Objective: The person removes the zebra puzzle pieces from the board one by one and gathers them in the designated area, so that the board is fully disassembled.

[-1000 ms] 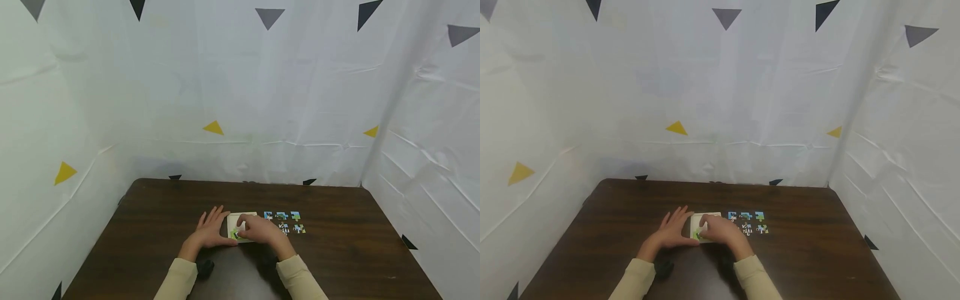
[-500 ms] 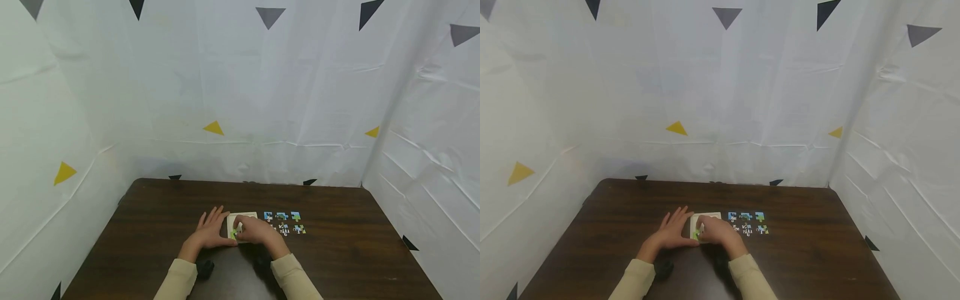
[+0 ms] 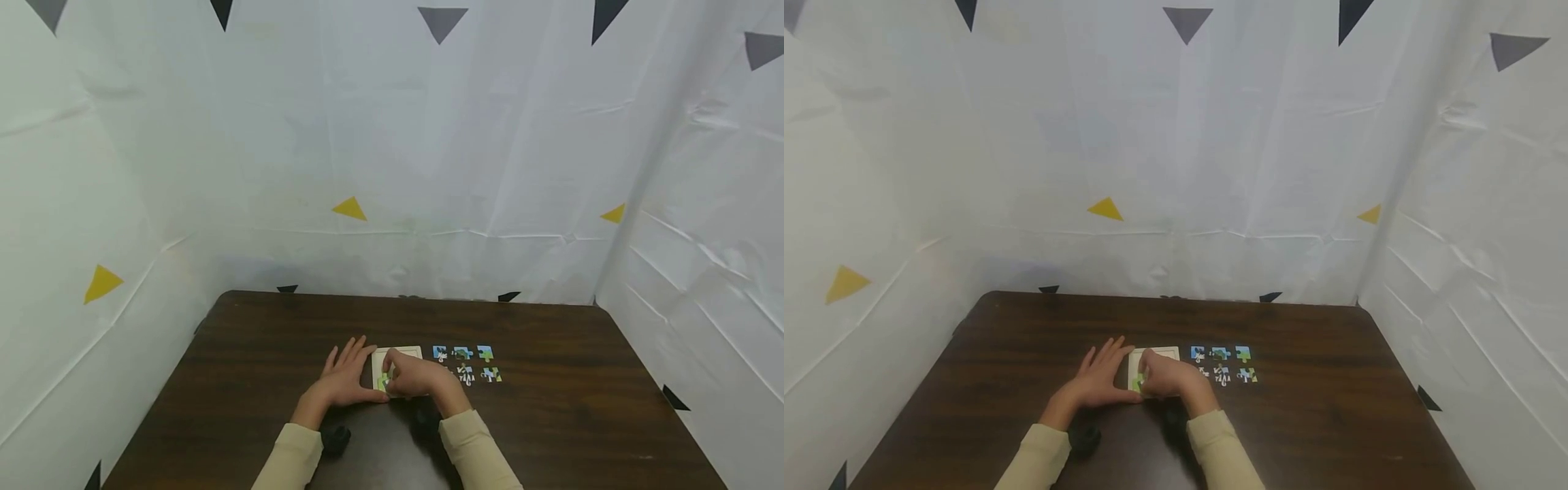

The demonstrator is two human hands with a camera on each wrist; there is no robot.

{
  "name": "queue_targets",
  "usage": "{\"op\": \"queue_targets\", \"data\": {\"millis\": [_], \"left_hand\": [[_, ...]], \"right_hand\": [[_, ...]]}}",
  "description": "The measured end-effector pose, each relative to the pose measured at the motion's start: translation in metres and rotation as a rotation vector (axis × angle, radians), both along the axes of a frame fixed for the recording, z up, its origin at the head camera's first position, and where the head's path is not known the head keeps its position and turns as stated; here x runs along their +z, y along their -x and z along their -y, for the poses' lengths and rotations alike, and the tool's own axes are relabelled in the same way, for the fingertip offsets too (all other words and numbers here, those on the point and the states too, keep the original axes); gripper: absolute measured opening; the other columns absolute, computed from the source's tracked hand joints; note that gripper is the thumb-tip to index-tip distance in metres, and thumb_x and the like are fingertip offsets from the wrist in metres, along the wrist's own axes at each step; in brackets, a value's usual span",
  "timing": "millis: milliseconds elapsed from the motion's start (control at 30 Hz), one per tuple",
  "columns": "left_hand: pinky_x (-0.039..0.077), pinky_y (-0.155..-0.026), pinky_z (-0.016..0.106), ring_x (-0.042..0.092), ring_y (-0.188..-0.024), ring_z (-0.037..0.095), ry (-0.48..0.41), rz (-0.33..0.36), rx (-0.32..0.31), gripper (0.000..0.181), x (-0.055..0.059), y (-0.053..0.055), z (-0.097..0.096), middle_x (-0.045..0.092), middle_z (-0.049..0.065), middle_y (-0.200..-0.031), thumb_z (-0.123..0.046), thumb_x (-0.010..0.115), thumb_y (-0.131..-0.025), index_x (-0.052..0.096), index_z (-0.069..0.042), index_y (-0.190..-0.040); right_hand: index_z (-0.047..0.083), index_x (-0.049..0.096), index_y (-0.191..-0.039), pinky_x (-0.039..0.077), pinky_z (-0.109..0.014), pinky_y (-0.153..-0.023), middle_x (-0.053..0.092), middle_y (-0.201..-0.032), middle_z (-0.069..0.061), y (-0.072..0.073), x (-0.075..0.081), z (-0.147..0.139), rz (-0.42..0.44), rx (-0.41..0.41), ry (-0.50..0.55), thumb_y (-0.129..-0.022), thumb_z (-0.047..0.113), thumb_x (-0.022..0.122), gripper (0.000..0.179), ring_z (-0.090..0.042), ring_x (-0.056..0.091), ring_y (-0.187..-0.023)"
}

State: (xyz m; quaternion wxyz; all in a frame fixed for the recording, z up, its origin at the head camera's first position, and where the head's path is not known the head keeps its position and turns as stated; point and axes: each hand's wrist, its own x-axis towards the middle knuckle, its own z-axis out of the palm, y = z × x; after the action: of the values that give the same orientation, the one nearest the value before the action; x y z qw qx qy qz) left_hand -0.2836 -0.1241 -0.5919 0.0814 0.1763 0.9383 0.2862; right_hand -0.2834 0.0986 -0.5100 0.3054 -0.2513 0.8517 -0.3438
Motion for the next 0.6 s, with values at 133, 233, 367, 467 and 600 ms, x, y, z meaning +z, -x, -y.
{"op": "queue_targets", "data": {"millis": [133,233,367,467,600], "left_hand": [[-0.003,-0.132,0.068,0.004,-0.171,0.033,-0.009,0.005,0.002,0.12,0.0006,0.0001,0.0002,0.012,0.007,-0.183,-0.08,0.08,-0.078,0.031,-0.024,-0.171],[-0.004,-0.132,0.068,0.004,-0.171,0.033,-0.019,0.005,0.003,0.12,0.0027,-0.0011,0.0011,0.012,0.008,-0.183,-0.08,0.081,-0.078,0.031,-0.023,-0.171],[-0.004,-0.132,0.068,0.004,-0.17,0.034,-0.028,0.005,0.004,0.119,0.0052,-0.0029,0.0019,0.012,0.008,-0.183,-0.077,0.082,-0.078,0.031,-0.023,-0.171],[-0.005,-0.132,0.068,0.004,-0.17,0.034,-0.036,0.012,-0.001,0.119,0.006,-0.0024,0.002,0.011,0.007,-0.183,-0.077,0.082,-0.078,0.031,-0.023,-0.171],[-0.005,-0.132,0.068,0.003,-0.171,0.033,-0.042,0.022,-0.011,0.118,0.0064,-0.0026,0.0015,0.01,0.006,-0.183,-0.077,0.081,-0.079,0.031,-0.023,-0.171]], "right_hand": [[0.003,0.047,-0.128,0.039,-0.03,-0.055,0.054,-0.066,0.001,0.0016,-0.0011,-0.0014,0.01,0.017,0.029,-0.103,0.001,0.061,0.029,-0.014,0.043,-0.054],[0.002,0.045,-0.128,0.039,-0.029,-0.055,0.054,-0.067,0.001,0.0024,-0.0012,-0.0013,0.015,0.03,0.045,-0.103,0.001,0.059,0.029,-0.014,0.043,-0.054],[0.002,0.046,-0.128,0.038,-0.028,-0.056,0.052,-0.066,0.002,0.0018,-0.0027,-0.0013,-0.029,0.043,0.061,-0.104,0.001,0.058,0.027,-0.012,0.041,-0.054],[0.003,0.05,-0.125,0.038,-0.028,-0.058,0.052,-0.068,0.003,-0.0002,-0.0031,-0.0012,-0.109,0.027,0.045,-0.106,0.006,0.062,0.023,-0.011,0.041,-0.056],[0.007,0.056,-0.119,0.038,-0.029,-0.059,0.054,-0.072,0.002,-0.0039,-0.0017,0.0004,-0.2,-0.027,-0.005,-0.106,0.014,0.064,0.016,-0.013,0.044,-0.059]]}}
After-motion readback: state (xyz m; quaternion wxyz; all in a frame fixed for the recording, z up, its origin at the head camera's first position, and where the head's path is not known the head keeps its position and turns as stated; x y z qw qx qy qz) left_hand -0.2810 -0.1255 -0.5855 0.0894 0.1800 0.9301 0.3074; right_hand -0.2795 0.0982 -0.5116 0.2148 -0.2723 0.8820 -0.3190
